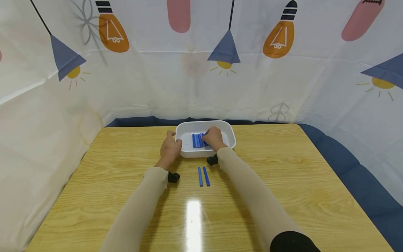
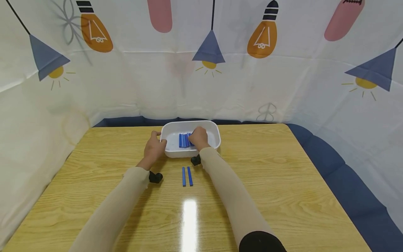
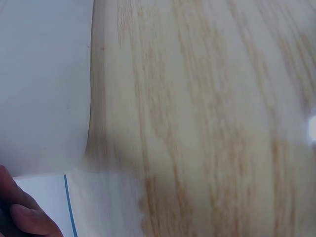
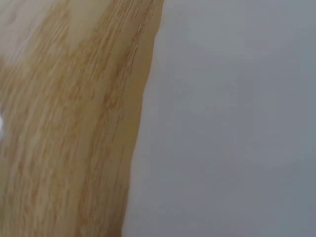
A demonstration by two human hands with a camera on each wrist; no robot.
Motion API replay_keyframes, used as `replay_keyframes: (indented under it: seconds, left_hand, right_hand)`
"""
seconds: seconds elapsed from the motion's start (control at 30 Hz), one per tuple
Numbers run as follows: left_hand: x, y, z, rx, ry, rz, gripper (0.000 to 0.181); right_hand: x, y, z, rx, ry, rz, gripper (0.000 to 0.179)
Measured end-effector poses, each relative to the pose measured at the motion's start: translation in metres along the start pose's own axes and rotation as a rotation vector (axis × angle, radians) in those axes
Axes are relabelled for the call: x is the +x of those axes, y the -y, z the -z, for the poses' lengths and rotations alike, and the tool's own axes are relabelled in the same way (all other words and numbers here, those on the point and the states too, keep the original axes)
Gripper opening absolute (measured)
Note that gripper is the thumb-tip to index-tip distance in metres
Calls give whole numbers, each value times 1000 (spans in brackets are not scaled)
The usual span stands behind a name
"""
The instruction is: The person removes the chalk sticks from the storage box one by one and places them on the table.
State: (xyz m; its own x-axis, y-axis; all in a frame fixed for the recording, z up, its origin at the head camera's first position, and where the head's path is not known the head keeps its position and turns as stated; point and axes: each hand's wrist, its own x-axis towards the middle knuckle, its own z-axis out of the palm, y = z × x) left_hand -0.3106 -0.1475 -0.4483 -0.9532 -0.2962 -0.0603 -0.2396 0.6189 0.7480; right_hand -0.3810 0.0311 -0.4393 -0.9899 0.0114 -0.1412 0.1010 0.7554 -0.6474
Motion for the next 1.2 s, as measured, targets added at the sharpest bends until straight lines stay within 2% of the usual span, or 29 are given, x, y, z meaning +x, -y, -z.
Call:
replay_keyframes:
  seconds: [0.37, 0.53, 0.77, 1.2]
  left_hand:
    - [3, 0, 1, 20, -10, 5, 47]
    - [2, 0, 2, 2, -5, 1, 48]
    - [1, 1, 2, -15, 19, 2, 49]
    - [0, 0, 2, -21, 9, 9, 48]
  right_hand:
    - [2, -1, -1, -3, -17, 0, 18]
    - [2, -1, -1, -19, -24, -7, 16]
    - [3, 0, -3, -39, -8, -31, 24]
    - [4, 0, -6, -22, 4, -59, 41]
